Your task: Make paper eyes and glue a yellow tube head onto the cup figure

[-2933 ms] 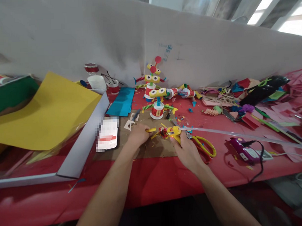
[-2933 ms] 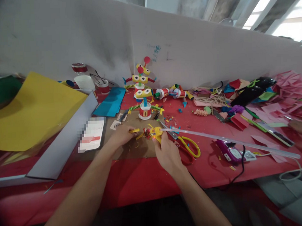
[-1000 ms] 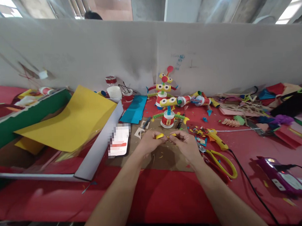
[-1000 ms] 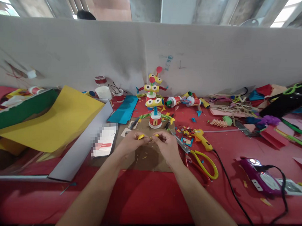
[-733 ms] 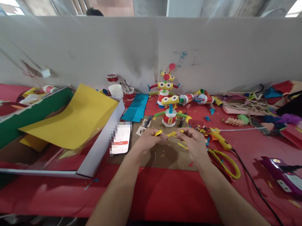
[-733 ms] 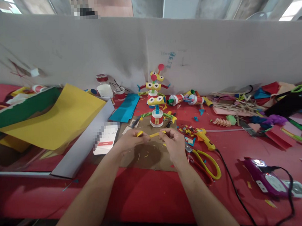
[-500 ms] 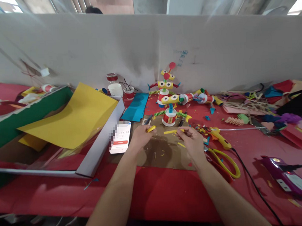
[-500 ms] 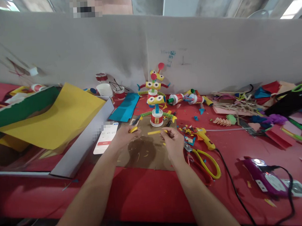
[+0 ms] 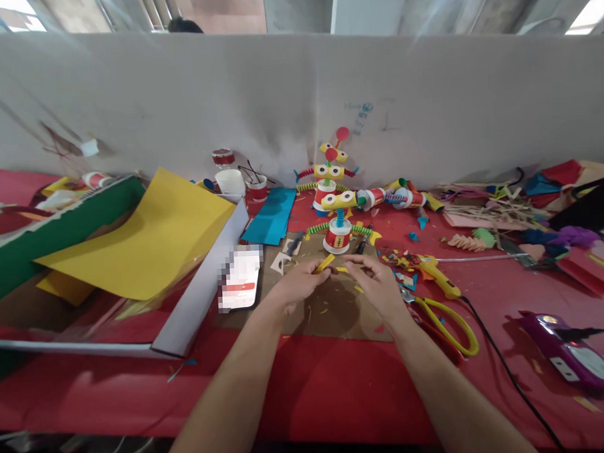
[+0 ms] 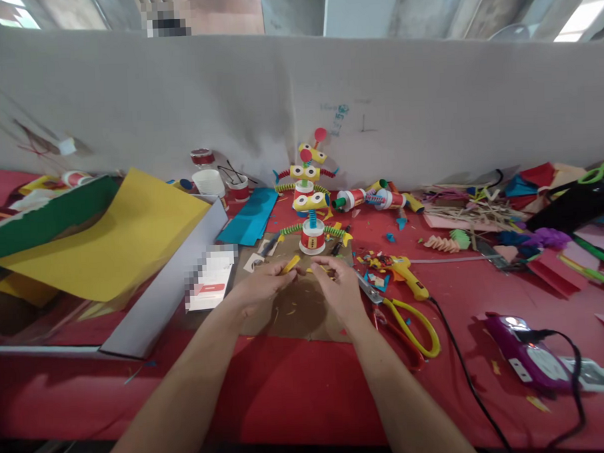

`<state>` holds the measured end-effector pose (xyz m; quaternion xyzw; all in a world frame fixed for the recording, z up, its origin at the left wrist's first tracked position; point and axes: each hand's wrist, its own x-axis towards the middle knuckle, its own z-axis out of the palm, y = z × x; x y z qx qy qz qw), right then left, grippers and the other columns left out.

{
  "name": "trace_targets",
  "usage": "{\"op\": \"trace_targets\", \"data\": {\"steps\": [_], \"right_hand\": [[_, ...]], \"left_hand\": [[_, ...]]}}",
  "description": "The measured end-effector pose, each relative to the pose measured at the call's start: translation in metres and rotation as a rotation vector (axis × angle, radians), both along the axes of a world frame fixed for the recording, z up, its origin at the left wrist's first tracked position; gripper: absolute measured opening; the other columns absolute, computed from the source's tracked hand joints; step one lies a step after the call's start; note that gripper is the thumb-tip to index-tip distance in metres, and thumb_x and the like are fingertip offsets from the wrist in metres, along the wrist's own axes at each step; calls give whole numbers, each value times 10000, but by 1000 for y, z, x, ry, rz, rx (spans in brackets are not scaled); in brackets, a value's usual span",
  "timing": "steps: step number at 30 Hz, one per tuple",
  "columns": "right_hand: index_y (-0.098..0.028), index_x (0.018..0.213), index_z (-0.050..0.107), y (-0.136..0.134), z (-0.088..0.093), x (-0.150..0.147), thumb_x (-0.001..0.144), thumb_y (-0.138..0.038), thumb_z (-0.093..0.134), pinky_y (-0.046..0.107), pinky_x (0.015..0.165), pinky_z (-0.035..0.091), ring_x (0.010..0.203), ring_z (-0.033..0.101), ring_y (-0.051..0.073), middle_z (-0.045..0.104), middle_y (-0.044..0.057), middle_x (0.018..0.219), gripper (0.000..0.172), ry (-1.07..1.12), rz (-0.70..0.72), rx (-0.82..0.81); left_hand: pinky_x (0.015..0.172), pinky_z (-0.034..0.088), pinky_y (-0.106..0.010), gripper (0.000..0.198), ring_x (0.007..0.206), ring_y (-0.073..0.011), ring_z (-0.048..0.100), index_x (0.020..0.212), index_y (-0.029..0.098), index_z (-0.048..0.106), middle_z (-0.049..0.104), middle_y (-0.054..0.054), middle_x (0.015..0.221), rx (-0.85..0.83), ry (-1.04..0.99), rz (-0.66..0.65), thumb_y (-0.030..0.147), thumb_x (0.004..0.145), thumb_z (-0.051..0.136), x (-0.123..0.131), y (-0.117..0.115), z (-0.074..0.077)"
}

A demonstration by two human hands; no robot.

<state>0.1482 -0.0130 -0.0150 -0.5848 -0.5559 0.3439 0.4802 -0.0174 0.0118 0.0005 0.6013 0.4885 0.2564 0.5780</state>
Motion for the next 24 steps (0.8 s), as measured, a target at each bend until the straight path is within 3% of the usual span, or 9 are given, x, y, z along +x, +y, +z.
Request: {"op": "trace_targets", "data": {"steps": [3, 6, 12, 18, 24], "right_hand": [[-177, 978, 677, -1, 1, -3, 759, -375, 581, 294, 700, 470, 794, 632, 186, 701, 69, 944, 311, 81, 100, -13], [-170, 879, 694, 1, -1, -3, 736, -341, 596, 280, 664, 465, 730, 624, 171, 708, 51, 850, 244, 80, 103, -21], [-174, 756, 681, 4, -2, 0, 690, -296, 616, 245, 587, 420, 639, 563, 127, 673, 12, 742, 154, 182, 26, -62], [-164, 758, 667, 2, 0, -2, 642, -296, 661, 219, 491, 370, 563, 540, 111, 631, 1, 641, 176, 411, 45, -146], [-169, 768, 656, 2, 1, -1, 631, -261, 670, 216, 534, 401, 606, 577, 117, 644, -1, 640, 166, 424, 84, -146]], "left_hand": [[597, 352, -243, 163, 649, -117, 479, 797, 174, 599, 560, 0, 703, -15, -12, -54, 296, 787, 491, 7, -1, -8], [566, 346, -238, 139, 622, -113, 476, 778, 170, 585, 552, 2, 686, 2, -26, -117, 299, 760, 537, 11, -2, -11], [529, 332, -229, 279, 564, -89, 462, 731, 166, 558, 556, -6, 676, -11, -99, 5, 428, 806, 501, 10, -5, -2], [572, 369, -240, 230, 613, -109, 535, 717, 164, 600, 607, -20, 665, 33, -77, -11, 378, 781, 545, 8, -4, 0], [566, 372, -242, 209, 586, -107, 521, 703, 167, 594, 583, -10, 622, 119, -37, -38, 347, 791, 533, 10, -3, 3]]}}
